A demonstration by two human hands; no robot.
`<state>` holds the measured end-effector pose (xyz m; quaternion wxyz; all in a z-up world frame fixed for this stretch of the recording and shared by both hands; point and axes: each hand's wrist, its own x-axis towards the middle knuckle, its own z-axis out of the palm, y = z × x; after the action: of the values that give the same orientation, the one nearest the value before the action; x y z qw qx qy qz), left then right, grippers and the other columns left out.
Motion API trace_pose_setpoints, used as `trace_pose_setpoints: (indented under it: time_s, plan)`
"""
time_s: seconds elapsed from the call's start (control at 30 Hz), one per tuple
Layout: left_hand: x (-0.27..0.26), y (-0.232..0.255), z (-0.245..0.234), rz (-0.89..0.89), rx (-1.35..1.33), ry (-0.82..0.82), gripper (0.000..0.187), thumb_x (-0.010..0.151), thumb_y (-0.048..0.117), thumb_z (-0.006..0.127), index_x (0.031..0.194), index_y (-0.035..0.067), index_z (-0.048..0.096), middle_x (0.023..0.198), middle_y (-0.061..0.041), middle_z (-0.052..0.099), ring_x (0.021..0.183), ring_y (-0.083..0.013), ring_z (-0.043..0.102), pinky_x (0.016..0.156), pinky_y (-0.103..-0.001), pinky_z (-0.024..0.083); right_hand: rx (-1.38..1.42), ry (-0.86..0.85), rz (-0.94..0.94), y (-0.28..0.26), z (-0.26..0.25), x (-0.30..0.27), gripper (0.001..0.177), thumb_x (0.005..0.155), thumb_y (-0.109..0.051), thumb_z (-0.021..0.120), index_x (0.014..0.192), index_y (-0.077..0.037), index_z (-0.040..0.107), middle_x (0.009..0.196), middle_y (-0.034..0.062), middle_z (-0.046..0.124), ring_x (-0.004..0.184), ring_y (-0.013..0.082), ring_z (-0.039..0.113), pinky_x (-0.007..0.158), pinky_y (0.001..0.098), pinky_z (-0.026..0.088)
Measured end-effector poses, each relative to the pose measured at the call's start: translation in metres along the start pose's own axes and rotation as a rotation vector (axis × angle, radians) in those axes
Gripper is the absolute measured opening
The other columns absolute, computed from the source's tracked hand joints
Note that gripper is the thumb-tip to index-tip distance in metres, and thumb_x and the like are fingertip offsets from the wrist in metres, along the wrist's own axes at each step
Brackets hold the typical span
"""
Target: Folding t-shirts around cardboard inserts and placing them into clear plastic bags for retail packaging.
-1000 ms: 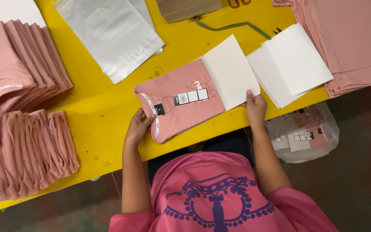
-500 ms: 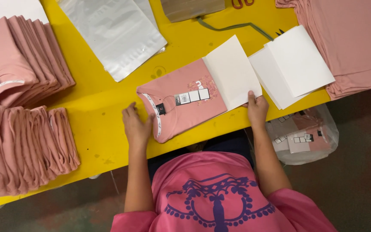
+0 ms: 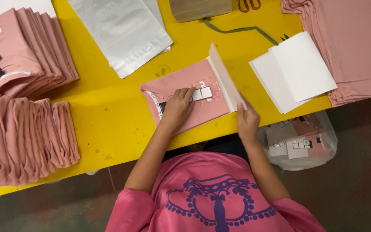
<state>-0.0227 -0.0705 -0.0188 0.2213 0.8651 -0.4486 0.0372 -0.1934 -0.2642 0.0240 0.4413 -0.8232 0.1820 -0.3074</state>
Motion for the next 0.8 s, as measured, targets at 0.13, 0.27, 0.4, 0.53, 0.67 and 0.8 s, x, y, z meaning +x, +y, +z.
trace_pose_setpoints:
  time_s: [0.13,0.27,0.4,0.53,0.67,0.8]
  plan:
    - [-0.001,0.003,-0.019,-0.185,-0.226,0.212,0.056,0.076,0.023,0.084,0.128,0.018,0.064,0.112,-0.003,0.065,0.105,-0.0253,0.068,0.089,-0.037,0.060,0.050,-0.135,-0.100,0.004,0.017,-0.016,0.040,0.104,-0.001,0.051,0.143,-0.004,0.062,0.144,0.0217,0.060,0.134,0.0403,0.052,0.113,0.0531,0.042]
    - [-0.005,0.005,-0.035,-0.381,-0.785,0.554,0.050,0.086,0.004,0.080,0.131,0.003,0.060,0.116,-0.018,0.066,0.107,-0.0347,0.069,0.093,-0.042,0.059,-0.121,-0.264,-0.253,0.018,0.040,-0.034,0.055,0.094,0.006,0.053,0.145,-0.011,0.062,0.149,0.0137,0.058,0.139,0.0343,0.051,0.120,0.0488,0.035]
    - [0.004,0.016,-0.023,-0.250,-0.573,0.511,0.046,0.083,0.022,0.087,0.124,0.011,0.067,0.111,-0.006,0.072,0.105,-0.0257,0.072,0.090,-0.036,0.061,-0.363,-0.357,-0.403,0.020,0.049,-0.044,0.053,0.096,0.000,0.056,0.146,-0.017,0.062,0.152,0.0093,0.056,0.144,0.0298,0.046,0.123,0.0503,0.027]
    - [0.008,0.011,0.011,-0.086,-0.251,0.379,0.043,0.084,0.023,0.083,0.123,0.017,0.068,0.112,0.002,0.071,0.108,-0.0200,0.069,0.092,-0.034,0.060,-0.413,-0.359,-0.447,0.023,0.054,-0.045,0.048,0.100,-0.003,0.055,0.145,-0.015,0.062,0.152,0.0098,0.055,0.144,0.0290,0.047,0.123,0.0474,0.030]
    - [0.008,0.000,0.029,-0.043,-0.211,0.281,0.041,0.088,0.028,0.080,0.126,0.016,0.067,0.113,-0.002,0.072,0.112,-0.0232,0.068,0.099,-0.039,0.055,-0.412,-0.354,-0.468,0.021,0.064,-0.048,0.046,0.101,-0.014,0.057,0.148,-0.013,0.059,0.155,0.0121,0.053,0.146,0.0315,0.044,0.123,0.0480,0.029]
    - [0.007,0.018,0.004,-0.071,-0.187,0.305,0.047,0.090,0.037,0.078,0.129,0.014,0.066,0.129,-0.008,0.070,0.114,-0.0286,0.067,0.107,-0.048,0.047,-0.413,-0.348,-0.483,0.022,0.070,-0.051,0.047,0.103,-0.028,0.059,0.148,-0.011,0.058,0.154,0.0152,0.053,0.146,0.0344,0.042,0.123,0.0494,0.028]
